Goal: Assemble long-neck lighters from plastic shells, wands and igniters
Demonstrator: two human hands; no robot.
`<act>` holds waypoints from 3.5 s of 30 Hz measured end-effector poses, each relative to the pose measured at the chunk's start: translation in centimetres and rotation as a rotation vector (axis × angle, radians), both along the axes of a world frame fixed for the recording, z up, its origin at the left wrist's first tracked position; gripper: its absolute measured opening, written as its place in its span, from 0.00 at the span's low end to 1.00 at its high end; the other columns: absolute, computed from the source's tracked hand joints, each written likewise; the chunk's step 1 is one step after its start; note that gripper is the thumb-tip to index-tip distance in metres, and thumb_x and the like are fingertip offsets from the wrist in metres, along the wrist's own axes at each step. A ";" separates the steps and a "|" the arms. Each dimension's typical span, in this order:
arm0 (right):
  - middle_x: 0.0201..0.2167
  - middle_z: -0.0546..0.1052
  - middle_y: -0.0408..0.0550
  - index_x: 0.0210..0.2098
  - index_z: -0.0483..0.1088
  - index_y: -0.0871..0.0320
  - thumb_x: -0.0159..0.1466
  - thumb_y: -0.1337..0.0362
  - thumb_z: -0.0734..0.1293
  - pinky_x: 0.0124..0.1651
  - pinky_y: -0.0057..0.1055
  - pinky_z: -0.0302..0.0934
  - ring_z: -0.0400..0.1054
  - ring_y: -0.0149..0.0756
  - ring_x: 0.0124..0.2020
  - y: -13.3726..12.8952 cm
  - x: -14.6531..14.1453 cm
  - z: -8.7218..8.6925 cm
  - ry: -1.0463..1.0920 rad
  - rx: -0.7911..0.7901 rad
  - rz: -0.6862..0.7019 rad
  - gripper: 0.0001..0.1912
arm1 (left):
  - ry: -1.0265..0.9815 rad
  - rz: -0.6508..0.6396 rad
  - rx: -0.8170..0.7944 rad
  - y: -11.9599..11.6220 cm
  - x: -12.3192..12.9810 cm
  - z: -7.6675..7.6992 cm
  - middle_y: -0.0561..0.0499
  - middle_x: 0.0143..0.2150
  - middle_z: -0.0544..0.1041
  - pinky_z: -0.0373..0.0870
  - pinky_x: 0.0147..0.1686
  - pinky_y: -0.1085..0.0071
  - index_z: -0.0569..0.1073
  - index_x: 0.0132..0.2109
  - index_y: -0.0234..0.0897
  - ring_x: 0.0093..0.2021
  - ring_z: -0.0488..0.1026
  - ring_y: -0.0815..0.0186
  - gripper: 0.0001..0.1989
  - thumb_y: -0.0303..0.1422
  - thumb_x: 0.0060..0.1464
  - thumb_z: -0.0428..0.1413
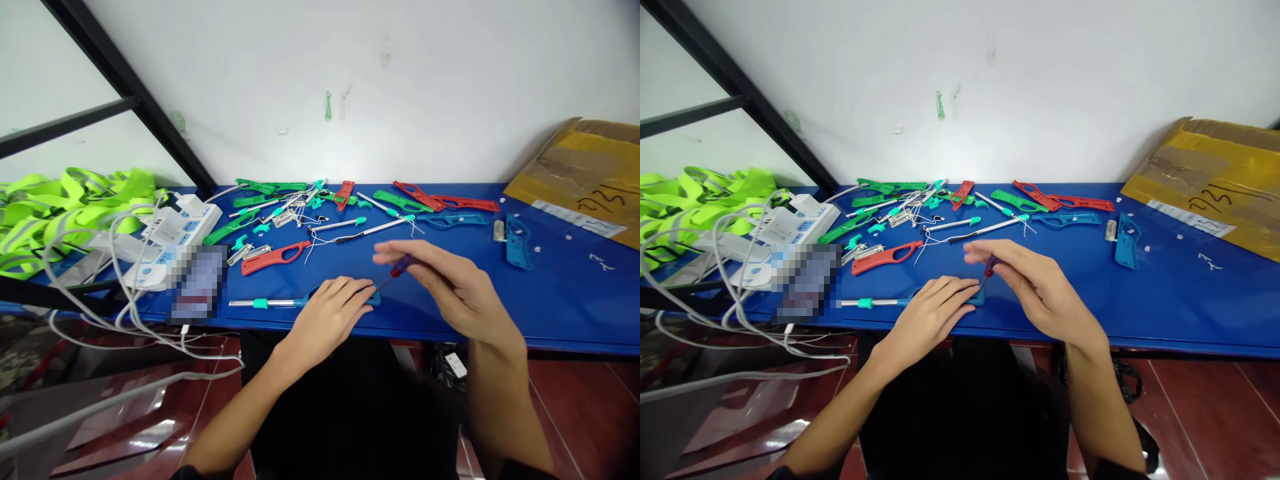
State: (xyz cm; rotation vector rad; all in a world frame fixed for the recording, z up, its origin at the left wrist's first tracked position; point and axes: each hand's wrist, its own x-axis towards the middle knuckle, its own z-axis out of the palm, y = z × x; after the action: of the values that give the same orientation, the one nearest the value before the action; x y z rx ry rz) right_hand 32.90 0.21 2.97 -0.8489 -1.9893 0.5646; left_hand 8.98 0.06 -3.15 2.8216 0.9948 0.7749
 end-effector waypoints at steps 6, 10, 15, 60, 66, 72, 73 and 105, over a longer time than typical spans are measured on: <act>0.38 0.81 0.44 0.54 0.81 0.48 0.70 0.66 0.75 0.44 0.34 0.73 0.77 0.36 0.38 0.2 -1.3 -0.5 0.023 0.290 -0.306 0.13 | 0.008 0.002 0.009 -0.1 0.0 0.0 0.42 0.63 0.81 0.75 0.55 0.59 0.74 0.64 0.34 0.58 0.79 0.56 0.16 0.35 0.78 0.53; 0.56 0.82 0.51 0.69 0.72 0.48 0.78 0.69 0.62 0.56 0.38 0.74 0.79 0.40 0.54 -0.2 -0.8 0.0 -0.041 0.097 -0.082 0.22 | 0.006 0.005 0.008 0.0 0.1 -0.1 0.42 0.63 0.81 0.75 0.55 0.58 0.74 0.64 0.35 0.58 0.79 0.56 0.16 0.36 0.78 0.52; 0.43 0.83 0.44 0.61 0.77 0.45 0.73 0.68 0.72 0.48 0.37 0.75 0.79 0.38 0.43 -0.1 -0.6 -0.2 0.057 0.131 -0.173 0.20 | 0.009 0.000 0.011 -0.1 0.1 -0.2 0.43 0.63 0.81 0.75 0.54 0.58 0.74 0.64 0.34 0.58 0.79 0.55 0.16 0.35 0.77 0.54; 0.54 0.83 0.47 0.70 0.71 0.44 0.77 0.74 0.64 0.61 0.40 0.74 0.78 0.38 0.56 -0.5 -0.5 0.0 -0.010 0.061 0.040 0.27 | 0.030 -0.063 0.012 -0.1 -0.3 -0.2 0.37 0.65 0.80 0.78 0.55 0.51 0.73 0.66 0.31 0.62 0.76 0.50 0.17 0.32 0.76 0.54; 0.49 0.81 0.47 0.63 0.78 0.44 0.74 0.73 0.69 0.55 0.35 0.74 0.77 0.38 0.55 -1.4 -1.5 -0.2 -0.033 0.148 -0.080 0.23 | 0.097 -0.060 0.009 -0.4 -0.3 0.0 0.35 0.65 0.78 0.76 0.59 0.49 0.71 0.68 0.29 0.63 0.75 0.48 0.18 0.27 0.75 0.53; 0.55 0.83 0.49 0.67 0.74 0.48 0.77 0.71 0.65 0.55 0.33 0.75 0.79 0.36 0.53 -1.5 -1.2 0.5 -0.058 0.050 -0.033 0.22 | 0.061 -0.062 0.044 -0.3 -0.2 -0.1 0.34 0.66 0.78 0.78 0.57 0.48 0.71 0.67 0.27 0.62 0.75 0.47 0.18 0.27 0.75 0.53; 0.54 0.83 0.48 0.65 0.75 0.48 0.77 0.70 0.65 0.55 0.34 0.76 0.80 0.36 0.52 -1.4 -0.9 0.5 -0.052 0.033 -0.043 0.20 | 0.054 -0.062 0.041 -0.2 -0.2 -0.1 0.35 0.66 0.78 0.78 0.57 0.48 0.71 0.67 0.27 0.62 0.75 0.47 0.18 0.27 0.76 0.52; 0.62 0.80 0.56 0.70 0.69 0.52 0.77 0.54 0.68 0.68 0.61 0.68 0.76 0.51 0.62 -1.3 -1.7 -5.4 -0.512 0.210 -0.179 0.25 | 0.027 0.252 -0.421 1.4 -15.7 2.8 0.47 0.49 0.82 0.78 0.55 0.61 0.82 0.46 0.41 0.51 0.81 0.57 0.08 0.39 0.70 0.62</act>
State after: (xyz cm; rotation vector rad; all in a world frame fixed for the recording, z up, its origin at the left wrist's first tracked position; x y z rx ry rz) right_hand 31.15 -1.11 -2.47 -1.1025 -2.3420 0.0274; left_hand -6.70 1.50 -0.37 2.3832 1.3525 0.4716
